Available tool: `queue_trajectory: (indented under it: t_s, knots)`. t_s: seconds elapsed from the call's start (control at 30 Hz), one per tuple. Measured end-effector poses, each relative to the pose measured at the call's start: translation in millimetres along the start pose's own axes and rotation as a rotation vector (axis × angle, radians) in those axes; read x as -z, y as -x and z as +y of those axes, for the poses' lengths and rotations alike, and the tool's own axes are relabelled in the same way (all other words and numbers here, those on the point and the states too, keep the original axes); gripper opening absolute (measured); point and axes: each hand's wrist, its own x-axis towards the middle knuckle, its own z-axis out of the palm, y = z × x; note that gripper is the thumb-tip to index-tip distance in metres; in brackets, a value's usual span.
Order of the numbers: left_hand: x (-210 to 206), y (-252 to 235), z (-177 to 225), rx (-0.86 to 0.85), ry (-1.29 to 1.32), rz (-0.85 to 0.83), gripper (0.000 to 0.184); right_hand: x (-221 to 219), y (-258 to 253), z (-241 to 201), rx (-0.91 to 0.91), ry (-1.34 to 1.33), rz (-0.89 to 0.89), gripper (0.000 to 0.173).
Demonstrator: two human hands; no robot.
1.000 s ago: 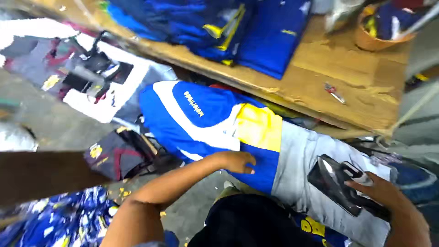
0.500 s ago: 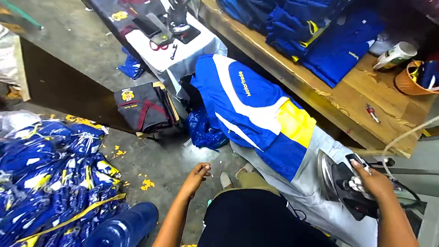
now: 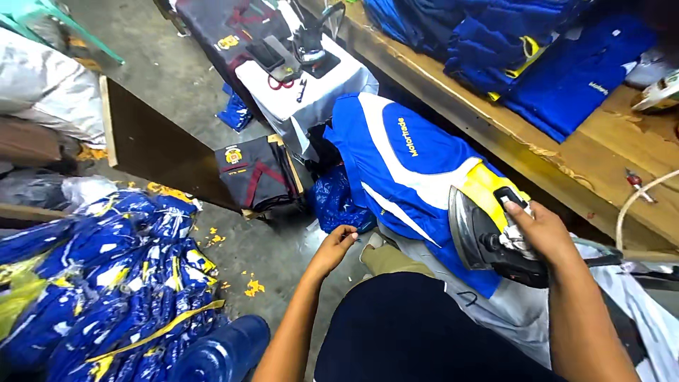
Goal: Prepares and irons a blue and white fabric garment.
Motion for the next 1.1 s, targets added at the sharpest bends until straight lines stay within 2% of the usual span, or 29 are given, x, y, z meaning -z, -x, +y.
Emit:
queue_trajectory:
  t_s: [0.27,0.43,0.63,0.8,0.97,1.1]
  knots:
    - [40,-75,21,0.126,-0.058,-0.055,0.033,-26,-60,-77,-0.070,-0.030,-0.047,0.046]
    - [54,-120,43,0.099,-0.117,-0.083,0.035,-46,-106,-119,-0.087,-0.050,-0.105,0.050]
    - [78,-143,40,0.124,-0.102,-0.114,0.036,-83,-158,-171,-0.096,-0.017,-0.152,0.055]
    - [130,-163,42,0.137,-0.159,-0.151,0.035,-118,-203,-208,-0.129,0.035,-0.139,0.060]
    - [193,-208,67,0.073,-0.311,-0.211,0.037,-141,-246,-243,-0.218,0.073,-0.071,0.065]
    - [223,-249,86,0.011,-0.404,-0.248,0.037,-164,-277,-256,-0.271,0.091,-0.050,0.065]
